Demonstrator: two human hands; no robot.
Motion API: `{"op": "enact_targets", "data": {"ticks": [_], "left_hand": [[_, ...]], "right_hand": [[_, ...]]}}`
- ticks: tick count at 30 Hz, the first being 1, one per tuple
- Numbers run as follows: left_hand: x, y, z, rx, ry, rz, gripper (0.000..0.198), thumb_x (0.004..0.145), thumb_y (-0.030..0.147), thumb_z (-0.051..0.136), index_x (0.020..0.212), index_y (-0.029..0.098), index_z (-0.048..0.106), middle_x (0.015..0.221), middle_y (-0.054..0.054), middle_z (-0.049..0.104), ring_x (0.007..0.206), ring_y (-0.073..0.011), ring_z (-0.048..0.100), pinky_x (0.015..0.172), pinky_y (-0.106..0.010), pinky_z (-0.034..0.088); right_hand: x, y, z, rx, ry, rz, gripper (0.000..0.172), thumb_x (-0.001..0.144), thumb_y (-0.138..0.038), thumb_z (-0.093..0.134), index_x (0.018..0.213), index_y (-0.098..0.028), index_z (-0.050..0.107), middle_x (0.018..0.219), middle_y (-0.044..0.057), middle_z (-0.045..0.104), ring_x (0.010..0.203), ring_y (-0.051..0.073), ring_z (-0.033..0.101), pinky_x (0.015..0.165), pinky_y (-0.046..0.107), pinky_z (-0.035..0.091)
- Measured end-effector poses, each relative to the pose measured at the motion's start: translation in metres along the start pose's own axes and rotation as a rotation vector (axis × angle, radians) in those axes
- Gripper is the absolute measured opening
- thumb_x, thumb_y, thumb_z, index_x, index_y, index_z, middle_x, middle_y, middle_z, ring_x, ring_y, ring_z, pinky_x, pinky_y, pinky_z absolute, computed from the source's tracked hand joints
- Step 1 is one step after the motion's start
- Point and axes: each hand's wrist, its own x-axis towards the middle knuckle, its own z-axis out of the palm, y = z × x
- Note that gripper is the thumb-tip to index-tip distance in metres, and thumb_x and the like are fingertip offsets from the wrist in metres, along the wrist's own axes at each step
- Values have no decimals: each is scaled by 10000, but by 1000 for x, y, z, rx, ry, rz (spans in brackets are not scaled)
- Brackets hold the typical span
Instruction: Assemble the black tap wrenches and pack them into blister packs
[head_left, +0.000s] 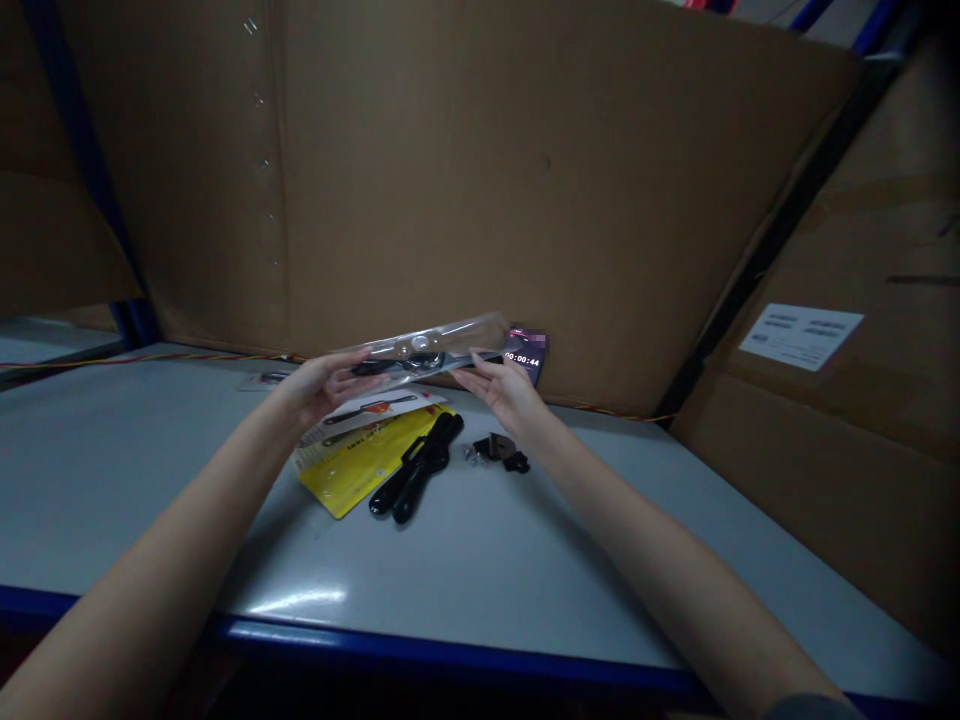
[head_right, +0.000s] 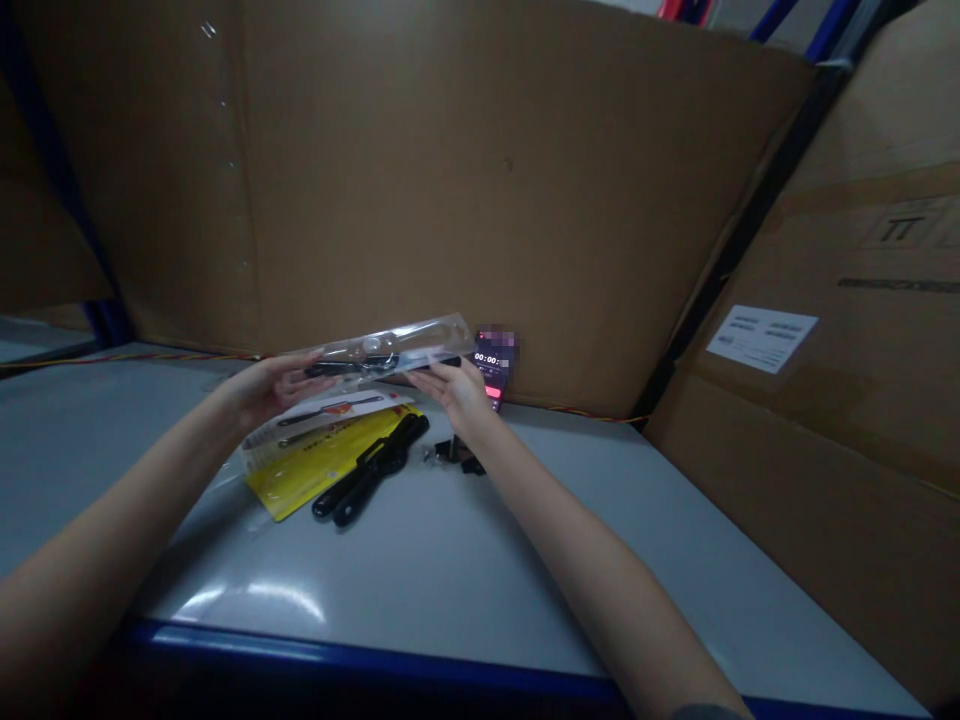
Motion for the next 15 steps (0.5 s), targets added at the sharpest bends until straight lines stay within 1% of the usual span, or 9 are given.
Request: {"op": "enact_targets", "data": {"ticks": [3, 6, 7, 9, 12, 14, 15], "left_hand": [[2, 6, -7, -15, 39, 61, 152, 712, 76, 635, 863, 88, 638, 859, -130, 694, 753, -189, 688, 672, -223, 577], [5, 13, -17, -27, 164, 132, 109, 718, 76, 616, 826, 84, 631, 764, -125, 691, 710, -174, 687, 648, -200, 568], [5, 14, -19, 10, 210, 154, 110, 702, 76, 631, 812, 81, 630, 725, -121, 688, 680, -174, 685, 629, -200, 567], [2, 14, -21, 141, 262, 207, 145, 652, 87, 682, 788, 77, 632, 665, -118, 680, 623, -183, 680, 585, -209, 563], [-2, 9, -20, 349, 274, 249, 208, 578, 119, 748, 746, 73, 634, 619, -128, 672, 557, -200, 670, 515, -211, 545], [-1, 5, -20, 421, 252, 199, 226, 552, 118, 762, 736, 74, 637, 615, -127, 673, 533, -209, 665, 483, -217, 535], [0, 4, -21, 402, 234, 148, 234, 542, 106, 762, 740, 78, 640, 610, -119, 672, 520, -213, 661, 466, -224, 529]], "right_hand": [[-8, -12, -17, -38, 77, -23, 166, 712, -111, 641, 821, -174, 533, 780, 43, 687, 746, 185, 688, 734, 308, 579], [-18, -25, -43, -83, 187, -36, 104, 731, -123, 619, 794, -162, 547, 737, 39, 683, 680, 168, 689, 638, 255, 585], [-22, -28, -52, -93, 219, -34, 94, 731, -123, 618, 779, -162, 547, 736, 37, 683, 674, 168, 689, 612, 246, 583], [-30, -33, -70, -121, 284, -30, 113, 712, -106, 630, 767, -165, 551, 724, 26, 679, 651, 153, 687, 566, 209, 572], [-40, -37, -88, -137, 349, -4, 131, 706, -109, 632, 798, -172, 562, 747, 30, 689, 640, 142, 685, 483, 161, 541], [-44, -40, -92, -121, 345, 0, 136, 706, -112, 628, 811, -173, 566, 769, 37, 694, 647, 144, 686, 450, 148, 524], [-46, -41, -91, -109, 338, -3, 134, 708, -112, 624, 814, -172, 568, 776, 39, 695, 649, 146, 686, 443, 147, 519]]}}
